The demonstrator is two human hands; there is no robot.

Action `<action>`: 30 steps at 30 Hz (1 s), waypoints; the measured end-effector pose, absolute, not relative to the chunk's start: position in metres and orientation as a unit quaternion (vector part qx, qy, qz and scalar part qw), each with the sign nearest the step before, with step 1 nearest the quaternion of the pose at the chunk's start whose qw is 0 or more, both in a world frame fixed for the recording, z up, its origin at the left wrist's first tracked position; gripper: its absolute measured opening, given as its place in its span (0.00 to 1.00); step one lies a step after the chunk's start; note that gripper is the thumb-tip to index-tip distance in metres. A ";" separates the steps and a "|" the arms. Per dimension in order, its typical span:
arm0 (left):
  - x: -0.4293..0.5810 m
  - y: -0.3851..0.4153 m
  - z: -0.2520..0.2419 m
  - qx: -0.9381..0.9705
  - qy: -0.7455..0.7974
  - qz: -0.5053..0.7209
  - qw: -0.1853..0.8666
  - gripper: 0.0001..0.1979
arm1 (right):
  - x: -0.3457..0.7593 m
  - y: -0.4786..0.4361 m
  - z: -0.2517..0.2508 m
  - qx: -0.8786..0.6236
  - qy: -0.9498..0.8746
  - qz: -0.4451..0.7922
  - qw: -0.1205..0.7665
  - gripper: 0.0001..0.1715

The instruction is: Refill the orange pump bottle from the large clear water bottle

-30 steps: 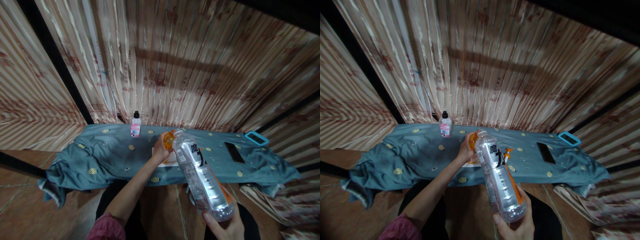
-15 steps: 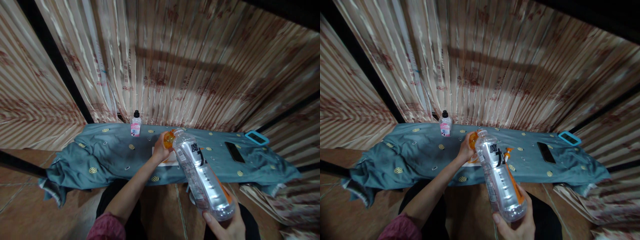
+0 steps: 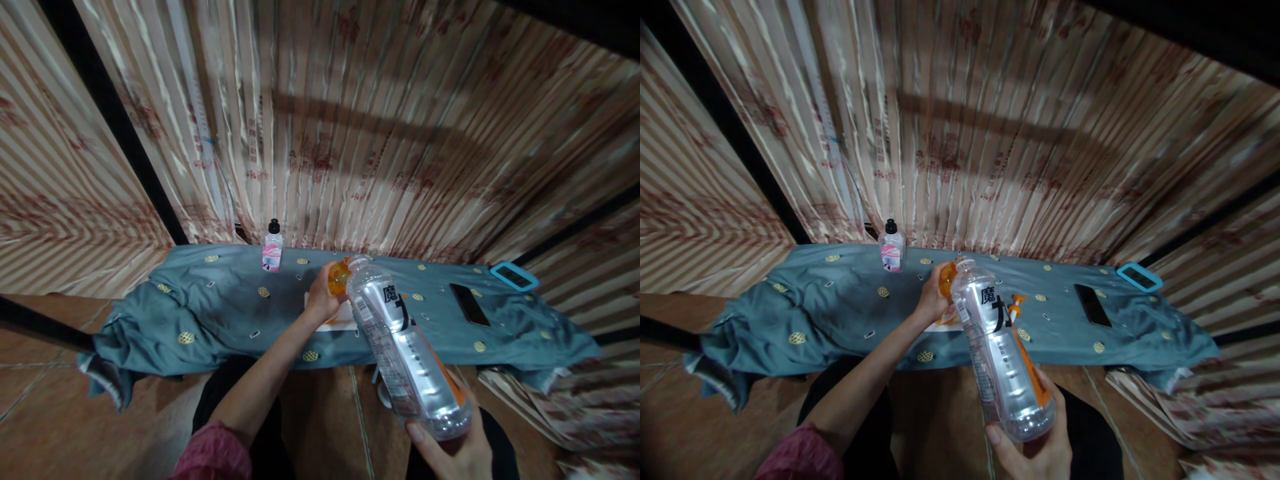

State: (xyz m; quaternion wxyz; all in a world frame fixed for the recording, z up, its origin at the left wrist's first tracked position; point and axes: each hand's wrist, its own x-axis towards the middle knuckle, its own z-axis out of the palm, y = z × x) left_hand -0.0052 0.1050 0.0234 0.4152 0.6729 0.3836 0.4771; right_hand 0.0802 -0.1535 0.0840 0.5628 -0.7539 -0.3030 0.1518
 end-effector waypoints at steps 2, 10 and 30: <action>-0.005 0.105 0.023 0.670 0.379 0.481 0.420 0.38 | 0.081 -0.154 0.084 -0.757 -0.305 0.149 0.559 0.51; -0.004 0.106 0.021 0.654 0.377 0.488 0.437 0.39 | 0.080 -0.153 0.089 -0.765 -0.301 0.149 0.550 0.49; -0.007 0.104 0.023 0.672 0.369 0.478 0.429 0.38 | 0.079 -0.153 0.092 -0.768 -0.312 0.130 0.545 0.48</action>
